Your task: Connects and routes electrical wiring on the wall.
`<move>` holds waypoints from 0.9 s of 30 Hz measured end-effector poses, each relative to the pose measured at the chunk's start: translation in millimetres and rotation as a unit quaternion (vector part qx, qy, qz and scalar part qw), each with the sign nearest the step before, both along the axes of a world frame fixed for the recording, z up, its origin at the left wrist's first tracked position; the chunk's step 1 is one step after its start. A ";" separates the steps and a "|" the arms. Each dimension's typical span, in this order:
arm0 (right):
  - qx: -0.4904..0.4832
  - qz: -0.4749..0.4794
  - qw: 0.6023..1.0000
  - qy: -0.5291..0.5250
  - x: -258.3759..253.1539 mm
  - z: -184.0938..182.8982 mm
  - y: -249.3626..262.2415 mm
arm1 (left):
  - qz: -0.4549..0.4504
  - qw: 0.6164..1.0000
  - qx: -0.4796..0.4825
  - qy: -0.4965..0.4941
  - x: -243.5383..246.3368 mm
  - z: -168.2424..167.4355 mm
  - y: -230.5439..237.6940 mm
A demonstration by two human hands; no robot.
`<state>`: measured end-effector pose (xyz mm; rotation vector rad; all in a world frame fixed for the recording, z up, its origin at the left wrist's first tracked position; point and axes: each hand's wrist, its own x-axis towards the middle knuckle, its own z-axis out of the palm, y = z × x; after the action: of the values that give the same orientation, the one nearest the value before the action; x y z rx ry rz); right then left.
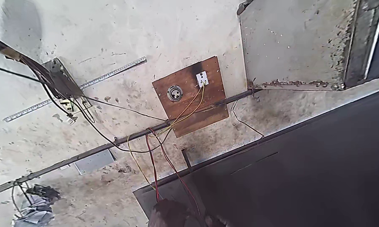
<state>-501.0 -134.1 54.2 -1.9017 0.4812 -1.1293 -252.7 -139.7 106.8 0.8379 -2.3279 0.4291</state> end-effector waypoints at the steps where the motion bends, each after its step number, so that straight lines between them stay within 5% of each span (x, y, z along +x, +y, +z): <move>1: -0.076 -0.064 0.995 0.033 1.9 8.6 -2.8 | -0.006 1.000 0.009 -0.011 4.7 6.0 0.7; 8: -0.233 -0.143 0.957 0.100 44.7 64.9 3.9 | -0.055 0.998 -0.009 -0.042 29.7 31.3 1.6; 12: -0.257 -0.166 0.940 0.153 61.7 73.0 12.9 | -0.040 0.994 0.045 -0.089 37.6 45.7 15.2; 17: -0.362 -0.210 0.884 0.207 78.8 69.0 16.3 | -0.079 0.994 0.001 -0.069 63.7 27.6 9.2; 23: -0.094 -0.079 0.978 0.169 84.5 68.6 25.6 | -0.126 0.990 0.022 -0.064 76.2 24.2 12.7; 25: -0.195 -0.147 0.945 0.216 88.6 72.9 27.2 | -0.118 0.992 0.026 -0.032 75.5 23.3 12.2; 27: -0.346 -0.228 0.866 0.281 91.3 78.4 26.2 | -0.121 0.991 0.049 0.003 75.3 28.0 12.7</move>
<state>-409.7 -107.9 132.6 -2.8877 0.9854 -1.1088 -177.3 -127.0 134.8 0.5877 -2.4229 0.2097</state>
